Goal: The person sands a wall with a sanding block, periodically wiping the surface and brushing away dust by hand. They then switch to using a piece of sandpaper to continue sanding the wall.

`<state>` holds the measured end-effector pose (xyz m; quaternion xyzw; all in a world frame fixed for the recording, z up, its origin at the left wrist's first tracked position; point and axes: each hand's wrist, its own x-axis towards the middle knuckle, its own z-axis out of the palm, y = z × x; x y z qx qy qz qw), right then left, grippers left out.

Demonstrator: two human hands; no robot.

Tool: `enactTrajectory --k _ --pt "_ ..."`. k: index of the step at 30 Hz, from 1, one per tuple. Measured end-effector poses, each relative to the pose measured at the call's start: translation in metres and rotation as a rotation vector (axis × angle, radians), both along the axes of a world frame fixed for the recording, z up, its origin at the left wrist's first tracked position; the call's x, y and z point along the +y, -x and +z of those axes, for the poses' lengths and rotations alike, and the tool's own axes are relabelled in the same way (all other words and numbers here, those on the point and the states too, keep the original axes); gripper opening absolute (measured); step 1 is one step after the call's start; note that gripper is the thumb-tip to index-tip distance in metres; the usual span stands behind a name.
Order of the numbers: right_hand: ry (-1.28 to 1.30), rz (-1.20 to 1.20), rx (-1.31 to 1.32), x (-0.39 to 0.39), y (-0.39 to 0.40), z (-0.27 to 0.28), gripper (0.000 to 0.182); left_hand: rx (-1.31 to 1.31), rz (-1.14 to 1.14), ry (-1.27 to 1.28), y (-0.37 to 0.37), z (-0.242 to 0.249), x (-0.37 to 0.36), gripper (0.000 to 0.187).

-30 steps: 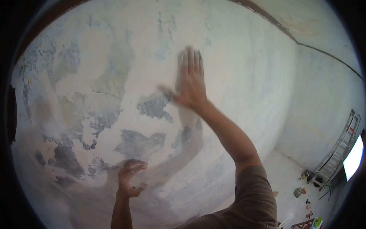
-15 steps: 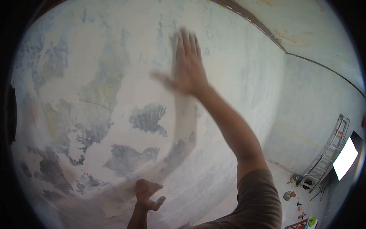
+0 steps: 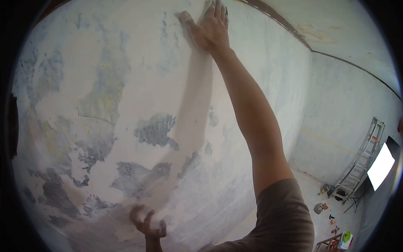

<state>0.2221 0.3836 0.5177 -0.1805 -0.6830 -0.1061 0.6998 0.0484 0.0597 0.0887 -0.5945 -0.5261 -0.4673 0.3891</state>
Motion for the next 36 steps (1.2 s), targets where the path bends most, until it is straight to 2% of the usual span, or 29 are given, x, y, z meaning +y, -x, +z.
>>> enactTrajectory --k 1,2,4,5,7,9,10,11,12,14,17,20,21,23,24,27,29,33,34,35,36 --pt "-0.002 -0.044 -0.012 0.001 0.001 -0.010 0.119 0.009 0.178 -0.075 0.000 0.003 -0.009 0.047" --pt "-0.004 -0.091 -0.021 0.000 0.001 -0.024 0.120 0.012 0.171 -0.066 0.007 0.003 -0.018 0.047" --pt "-0.102 -0.174 -0.127 -0.018 0.004 -0.084 0.121 -0.085 0.548 -0.174 0.023 -0.005 -0.035 0.059" --pt "-0.165 -0.191 -0.180 -0.025 0.005 -0.096 0.121 -0.096 0.546 -0.184 0.030 -0.008 -0.039 0.059" --pt "-0.239 -0.213 -0.206 -0.018 0.003 -0.059 0.122 -0.143 0.773 -0.218 0.046 -0.011 -0.050 0.073" --pt "-0.291 -0.243 -0.224 -0.002 -0.006 -0.012 0.124 -0.122 0.818 -0.216 0.055 -0.012 -0.052 0.077" --pt "-0.160 -0.097 -0.112 0.006 -0.011 0.018 0.119 -0.114 0.858 -0.222 0.059 -0.013 -0.048 0.080" --pt "-0.019 0.048 -0.001 0.010 -0.013 0.029 0.115 -0.107 0.855 -0.219 0.060 -0.013 -0.047 0.080" --pt "-0.016 0.044 0.001 0.010 -0.011 0.019 0.115 -0.108 0.879 -0.207 0.060 -0.015 -0.046 0.082" --pt "-0.019 -0.068 -0.014 0.003 0.001 -0.025 0.124 -0.117 0.896 -0.191 0.062 -0.022 -0.046 0.083" --pt "-0.174 -0.256 -0.201 -0.024 0.006 -0.085 0.121 -0.147 0.881 -0.205 0.061 -0.028 -0.043 0.081" --pt "-0.219 -0.199 -0.193 0.003 -0.009 -0.019 0.119 -0.115 0.884 -0.221 0.058 -0.022 -0.041 0.080" --pt "-0.126 -0.115 -0.094 0.020 -0.015 0.007 0.116 -0.120 0.875 -0.215 0.054 -0.019 -0.040 0.079" --pt "-0.043 0.001 0.036 0.034 -0.022 0.023 0.113 -0.113 0.858 -0.195 0.053 -0.018 -0.040 0.079" --pt "-0.040 -0.006 0.041 0.032 -0.019 0.012 0.113 -0.107 0.869 -0.219 0.056 -0.021 -0.038 0.079" --pt "-0.094 -0.153 -0.106 -0.002 0.001 -0.074 0.114 -0.097 0.864 -0.232 0.054 -0.021 -0.041 0.078" --pt "-0.129 -0.224 -0.194 -0.019 0.008 -0.097 0.117 -0.080 0.862 -0.246 0.055 -0.018 -0.041 0.077" --pt "-0.048 -0.107 -0.066 0.001 0.003 -0.002 0.118 -0.074 0.850 -0.243 0.054 -0.019 -0.040 0.076" --pt "0.043 -0.055 0.023 -0.001 0.003 0.013 0.119 -0.081 0.839 -0.239 0.055 -0.018 -0.041 0.076" --pt "0.135 -0.007 0.112 -0.002 0.004 0.018 0.119 -0.073 0.836 -0.236 0.057 -0.019 -0.042 0.076" --pt "0.106 -0.068 0.092 -0.002 0.010 0.005 0.119 -0.066 0.824 -0.232 0.059 -0.021 -0.042 0.077"
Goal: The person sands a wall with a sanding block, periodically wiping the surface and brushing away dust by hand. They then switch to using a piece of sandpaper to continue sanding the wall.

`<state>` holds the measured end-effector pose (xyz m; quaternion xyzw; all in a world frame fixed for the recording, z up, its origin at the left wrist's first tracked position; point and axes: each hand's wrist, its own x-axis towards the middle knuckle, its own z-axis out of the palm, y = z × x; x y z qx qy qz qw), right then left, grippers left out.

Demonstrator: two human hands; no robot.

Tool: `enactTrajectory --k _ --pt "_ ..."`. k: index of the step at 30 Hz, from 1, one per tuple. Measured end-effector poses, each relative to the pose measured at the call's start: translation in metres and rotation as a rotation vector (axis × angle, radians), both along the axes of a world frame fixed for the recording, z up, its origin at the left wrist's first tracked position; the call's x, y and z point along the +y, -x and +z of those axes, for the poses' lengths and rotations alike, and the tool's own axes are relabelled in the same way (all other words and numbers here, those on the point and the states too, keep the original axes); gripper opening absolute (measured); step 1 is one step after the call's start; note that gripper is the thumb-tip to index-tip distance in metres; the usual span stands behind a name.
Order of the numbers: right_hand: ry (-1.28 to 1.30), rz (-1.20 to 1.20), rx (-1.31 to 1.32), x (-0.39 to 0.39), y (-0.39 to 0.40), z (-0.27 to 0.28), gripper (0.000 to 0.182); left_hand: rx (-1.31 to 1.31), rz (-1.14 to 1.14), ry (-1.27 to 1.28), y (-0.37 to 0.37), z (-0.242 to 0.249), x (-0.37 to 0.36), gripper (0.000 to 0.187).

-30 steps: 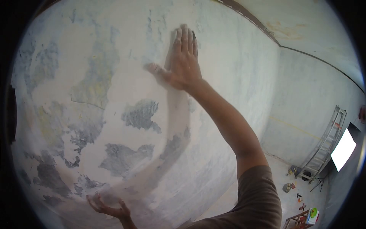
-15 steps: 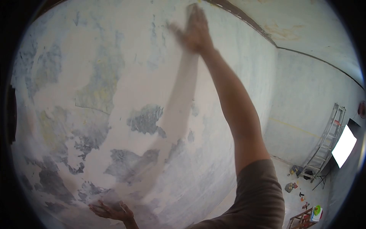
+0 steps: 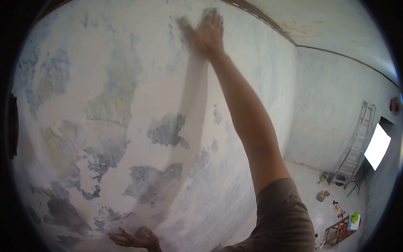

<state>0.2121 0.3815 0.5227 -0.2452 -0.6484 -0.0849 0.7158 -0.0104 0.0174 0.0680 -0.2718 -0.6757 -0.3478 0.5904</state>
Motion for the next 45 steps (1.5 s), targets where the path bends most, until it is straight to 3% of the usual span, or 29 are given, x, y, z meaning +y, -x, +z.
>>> enactTrajectory --k 3,5,6,8,9,10,17,19,20,21,23,25,27,28,31,33,34,36,39,42,45 --pt "-0.155 -0.038 -0.204 -0.048 0.021 -0.093 0.120 -0.011 -0.045 0.040 -0.007 0.008 -0.008 0.078" --pt "-0.191 -0.095 -0.278 -0.062 0.023 -0.101 0.118 -0.009 -0.053 0.063 -0.009 0.011 -0.010 0.078" --pt "-0.197 -0.096 -0.273 -0.040 0.020 -0.073 0.118 -0.019 -0.046 0.079 -0.007 0.008 -0.010 0.078" --pt "-0.240 -0.328 -0.305 0.024 0.012 0.000 0.115 -0.027 -0.036 0.106 -0.008 0.005 -0.012 0.078" --pt "-0.072 0.038 -0.044 -0.020 0.008 0.022 0.113 -0.034 -0.043 0.107 -0.010 0.005 -0.012 0.078" --pt "-0.032 0.082 0.052 -0.017 0.006 0.034 0.106 -0.038 -0.053 0.113 -0.008 0.005 -0.013 0.078" --pt "-0.110 -0.090 -0.325 -0.069 0.027 -0.117 0.120 -0.018 -0.096 0.090 0.001 -0.006 -0.008 0.077" --pt "-0.168 -0.066 -0.312 -0.056 0.021 -0.073 0.122 -0.021 -0.085 -0.009 0.006 -0.021 -0.003 0.081" --pt "-0.144 -0.009 -0.229 -0.042 0.018 -0.035 0.123 -0.063 -0.065 0.075 0.003 -0.019 -0.008 0.094" --pt "-0.119 0.053 -0.147 -0.034 0.017 -0.010 0.124 -0.063 -0.056 0.081 0.000 -0.013 -0.010 0.094" --pt "-0.062 0.078 -0.084 -0.041 0.016 0.008 0.122 -0.003 -0.080 0.099 -0.002 0.003 -0.012 0.076" --pt "-0.005 0.093 -0.032 -0.046 0.020 -0.013 0.120 0.008 -0.069 0.082 0.000 0.000 -0.007 0.076" --pt "-0.168 -0.060 -0.198 -0.064 0.032 -0.072 0.122 0.008 -0.057 0.046 -0.002 -0.006 -0.007 0.076" --pt "-0.183 -0.049 -0.205 -0.066 0.033 -0.073 0.122 -0.008 -0.032 0.049 -0.003 -0.005 -0.006 0.075" --pt "-0.308 -0.128 -0.249 -0.049 0.021 -0.041 0.116 -0.033 0.026 0.076 -0.007 0.001 -0.010 0.075" --pt "-0.144 0.026 -0.056 -0.014 0.006 0.023 0.114 -0.063 0.054 0.116 -0.010 0.003 -0.003 0.075" --pt "-0.139 0.033 -0.055 -0.007 0.000 0.020 0.114 -0.046 0.044 0.082 -0.009 0.003 -0.001 0.075" --pt "-0.120 0.044 -0.039 0.002 -0.007 0.005 0.114 -0.039 0.035 0.056 -0.006 -0.001 0.000 0.076" --pt "-0.206 -0.163 -0.190 -0.024 0.004 -0.090 0.112 -0.061 0.089 0.017 -0.004 -0.009 0.005 0.076" --pt "-0.288 -0.103 -0.251 -0.025 0.001 -0.070 0.114 -0.050 0.106 0.024 -0.004 -0.005 0.001 0.076" --pt "-0.147 0.074 -0.096 0.004 -0.016 0.012 0.118 -0.003 0.071 0.024 -0.004 -0.001 0.004 0.075"
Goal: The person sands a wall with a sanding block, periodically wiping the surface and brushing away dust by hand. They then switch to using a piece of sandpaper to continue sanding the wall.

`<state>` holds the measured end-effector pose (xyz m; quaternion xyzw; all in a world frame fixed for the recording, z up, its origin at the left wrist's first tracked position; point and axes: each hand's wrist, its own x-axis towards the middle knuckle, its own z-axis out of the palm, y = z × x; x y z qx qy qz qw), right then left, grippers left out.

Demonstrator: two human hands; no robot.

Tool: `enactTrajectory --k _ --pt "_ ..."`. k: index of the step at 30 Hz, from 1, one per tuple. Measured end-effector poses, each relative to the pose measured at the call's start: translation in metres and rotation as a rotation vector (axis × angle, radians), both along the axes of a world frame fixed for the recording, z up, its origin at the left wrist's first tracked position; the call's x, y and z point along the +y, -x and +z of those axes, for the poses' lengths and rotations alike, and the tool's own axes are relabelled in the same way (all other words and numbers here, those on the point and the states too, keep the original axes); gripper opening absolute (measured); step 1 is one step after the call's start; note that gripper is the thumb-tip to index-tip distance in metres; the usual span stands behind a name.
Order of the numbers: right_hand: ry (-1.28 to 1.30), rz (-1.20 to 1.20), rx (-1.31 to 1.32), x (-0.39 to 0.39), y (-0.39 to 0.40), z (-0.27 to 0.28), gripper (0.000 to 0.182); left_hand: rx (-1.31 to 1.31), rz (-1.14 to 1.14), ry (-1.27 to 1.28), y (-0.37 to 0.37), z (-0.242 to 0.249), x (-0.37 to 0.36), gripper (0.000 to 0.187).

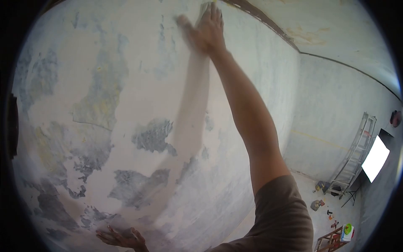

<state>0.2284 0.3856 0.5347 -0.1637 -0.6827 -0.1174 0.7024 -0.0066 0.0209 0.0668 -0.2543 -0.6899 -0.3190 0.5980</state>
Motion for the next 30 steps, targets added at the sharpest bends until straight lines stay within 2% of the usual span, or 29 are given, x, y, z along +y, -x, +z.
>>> enactTrajectory --k 3,5,6,10,12,13,16,17,19,20,22,25,28,29,30 --pt "0.013 -0.109 -0.042 0.000 0.005 -0.041 0.121 0.028 -0.029 -0.036 0.004 -0.002 0.002 0.076" --pt "-0.101 -0.197 -0.155 -0.028 0.014 -0.112 0.120 0.011 -0.006 -0.042 0.001 -0.003 0.003 0.075" --pt "-0.171 -0.211 -0.212 -0.039 0.018 -0.128 0.120 0.001 0.002 -0.055 -0.001 -0.006 0.003 0.075" --pt "-0.154 -0.187 -0.176 -0.028 0.017 -0.044 0.120 0.003 -0.007 -0.038 -0.001 -0.001 0.004 0.075" --pt "-0.054 -0.084 -0.089 -0.018 0.016 -0.013 0.123 0.014 0.000 -0.035 0.000 -0.003 0.000 0.075" --pt "-0.090 -0.083 -0.075 -0.018 0.016 -0.022 0.121 -0.004 -0.032 -0.026 0.002 -0.005 -0.002 0.074" --pt "-0.235 -0.209 -0.196 -0.035 0.014 -0.117 0.119 -0.012 -0.070 -0.037 0.002 -0.004 -0.002 0.073" --pt "-0.248 -0.204 -0.203 -0.042 0.014 -0.121 0.119 -0.005 -0.062 -0.052 0.002 -0.005 -0.002 0.073" --pt "-0.225 -0.219 -0.255 -0.049 0.014 -0.119 0.119 -0.009 -0.044 -0.064 0.005 -0.010 0.001 0.073" --pt "-0.215 -0.216 -0.253 -0.043 0.015 -0.097 0.119 0.002 -0.045 -0.044 0.006 -0.010 -0.001 0.072" --pt "-0.125 -0.056 -0.104 -0.029 0.016 -0.020 0.121 -0.002 -0.034 -0.042 0.003 -0.008 0.003 0.072" --pt "-0.075 -0.075 -0.062 -0.029 0.020 -0.022 0.120 -0.008 -0.041 -0.038 0.003 -0.009 0.001 0.072" --pt "-0.187 -0.159 -0.219 -0.046 0.025 -0.137 0.122 0.019 -0.089 -0.051 0.002 -0.004 0.001 0.073" --pt "-0.212 -0.084 -0.287 -0.053 0.021 -0.172 0.121 0.041 -0.100 -0.051 0.001 -0.003 -0.001 0.073" --pt "-0.216 -0.079 -0.296 -0.052 0.018 -0.170 0.121 0.031 -0.096 -0.055 0.002 -0.004 -0.004 0.073"
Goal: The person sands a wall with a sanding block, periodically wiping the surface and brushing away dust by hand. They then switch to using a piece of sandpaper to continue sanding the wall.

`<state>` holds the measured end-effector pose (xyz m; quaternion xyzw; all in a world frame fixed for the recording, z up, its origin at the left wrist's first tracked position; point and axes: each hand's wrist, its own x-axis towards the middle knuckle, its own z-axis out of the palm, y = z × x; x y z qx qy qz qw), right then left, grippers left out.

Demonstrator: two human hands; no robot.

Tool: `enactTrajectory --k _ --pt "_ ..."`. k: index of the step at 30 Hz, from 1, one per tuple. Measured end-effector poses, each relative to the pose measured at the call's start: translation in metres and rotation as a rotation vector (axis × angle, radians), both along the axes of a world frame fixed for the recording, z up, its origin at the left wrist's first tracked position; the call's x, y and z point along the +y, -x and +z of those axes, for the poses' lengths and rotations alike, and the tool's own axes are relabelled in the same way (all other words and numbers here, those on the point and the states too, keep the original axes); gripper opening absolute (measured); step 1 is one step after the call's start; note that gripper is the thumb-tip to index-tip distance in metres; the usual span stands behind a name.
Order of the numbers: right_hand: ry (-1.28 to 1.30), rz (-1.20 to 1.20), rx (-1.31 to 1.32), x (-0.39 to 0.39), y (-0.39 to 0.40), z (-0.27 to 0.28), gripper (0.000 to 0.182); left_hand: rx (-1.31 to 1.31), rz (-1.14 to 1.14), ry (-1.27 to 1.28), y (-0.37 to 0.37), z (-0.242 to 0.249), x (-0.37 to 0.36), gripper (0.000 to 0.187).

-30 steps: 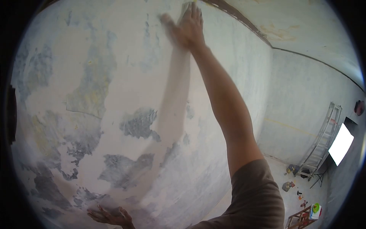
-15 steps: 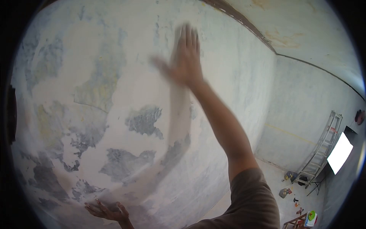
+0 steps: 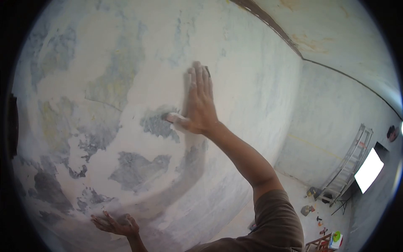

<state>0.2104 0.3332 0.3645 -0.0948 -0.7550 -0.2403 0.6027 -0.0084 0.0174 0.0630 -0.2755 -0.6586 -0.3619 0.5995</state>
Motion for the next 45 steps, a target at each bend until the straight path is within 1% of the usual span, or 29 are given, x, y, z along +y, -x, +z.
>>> enactTrajectory --k 2,3,5,8,10,11,12,14,16,19,20,22,24,25,26,28,30,31,32,33,34,35,37,39,40,41,43,44,45 --pt "-0.008 -0.064 -0.025 0.013 -0.006 0.023 0.118 -0.018 0.001 0.021 -0.001 -0.003 0.001 0.073" --pt "0.022 -0.089 0.079 0.033 -0.007 0.061 0.114 -0.023 0.006 0.025 -0.002 -0.004 0.000 0.073" --pt "0.190 0.044 0.266 0.042 -0.012 0.129 0.111 -0.017 0.014 0.026 0.000 -0.003 0.002 0.073" --pt "0.201 -0.023 0.272 0.044 -0.005 0.098 0.111 -0.026 0.011 0.005 0.002 -0.006 0.004 0.072" --pt "0.095 -0.082 0.125 0.024 -0.002 0.016 0.115 -0.011 -0.012 0.007 0.002 -0.005 0.005 0.073" --pt "0.137 -0.021 0.062 0.011 -0.002 -0.024 0.117 0.004 -0.019 0.008 0.002 -0.004 0.002 0.073" --pt "0.162 0.042 0.019 0.003 -0.004 -0.042 0.118 0.003 -0.016 0.010 0.004 -0.004 0.000 0.073" --pt "0.081 -0.099 0.004 0.021 -0.013 -0.019 0.119 0.018 -0.043 0.019 0.002 -0.003 0.001 0.073" --pt "0.224 -0.073 0.129 0.037 -0.017 0.040 0.120 0.000 -0.031 0.034 -0.001 -0.003 0.001 0.073" --pt "0.290 -0.005 0.254 0.044 -0.018 0.075 0.118 -0.009 -0.005 0.028 -0.002 -0.002 0.006 0.073" --pt "0.344 -0.055 0.230 0.035 -0.013 0.055 0.120 -0.007 0.001 0.023 -0.001 -0.002 0.005 0.074" --pt "0.213 -0.135 0.096 0.015 -0.005 -0.010 0.123 0.012 -0.001 0.026 0.003 -0.002 0.007 0.075" --pt "0.148 -0.093 0.047 0.015 -0.007 -0.029 0.123 0.011 0.010 0.026 0.004 -0.005 0.006 0.076" --pt "0.076 -0.043 -0.004 0.015 -0.009 -0.028 0.123 0.001 0.008 0.022 0.003 -0.005 0.007 0.075" --pt "0.134 -0.180 0.000 0.026 -0.014 -0.009 0.123 -0.004 0.005 0.030 0.003 -0.004 0.005 0.075" --pt "0.256 -0.022 0.148 0.045 -0.023 0.054 0.122 -0.009 0.011 0.032 0.002 -0.004 0.005 0.075" --pt "0.270 -0.004 0.190 0.054 -0.022 0.064 0.120 -0.012 0.008 0.037 0.002 -0.004 0.006 0.075" --pt "0.284 0.012 0.231 0.054 -0.021 0.064 0.119 -0.006 0.011 0.034 0.003 -0.004 0.006 0.075" --pt "0.285 0.008 0.231 0.047 -0.018 0.037 0.119 0.002 0.013 0.027 0.004 -0.005 0.006 0.076" --pt "0.202 -0.057 0.147 0.033 -0.013 -0.009 0.118 0.000 0.009 0.023 0.006 -0.005 0.006 0.076" --pt "0.120 -0.121 0.058 0.024 -0.011 -0.034 0.118 -0.005 0.009 0.028 0.006 -0.007 0.005 0.074" --pt "0.113 -0.119 0.051 0.025 -0.013 -0.030 0.118 -0.012 0.013 0.029 0.005 -0.008 0.005 0.073" --pt "0.094 -0.159 -0.012 0.032 -0.023 -0.014 0.117 -0.014 0.021 0.021 0.001 -0.003 0.005 0.074" --pt "0.242 -0.052 0.104 0.048 -0.028 0.044 0.119 -0.004 0.010 0.022 -0.001 -0.001 0.009 0.075" --pt "0.318 0.019 0.169 0.051 -0.027 0.060 0.119 -0.001 0.012 0.022 0.000 -0.002 0.009 0.075" --pt "0.321 0.017 0.169 0.049 -0.023 0.052 0.119 0.000 0.013 0.022 0.002 -0.004 0.007 0.074" --pt "0.309 -0.112 0.163 0.037 -0.015 0.012 0.121 0.002 0.023 0.032 0.004 -0.007 0.006 0.075" --pt "0.187 -0.172 0.101 0.031 -0.010 -0.023 0.123 0.003 0.038 0.031 0.006 -0.008 0.007 0.075" --pt "0.186 -0.107 0.058 0.021 -0.008 -0.059 0.124 0.000 0.036 0.032 0.007 -0.008 0.004 0.075"
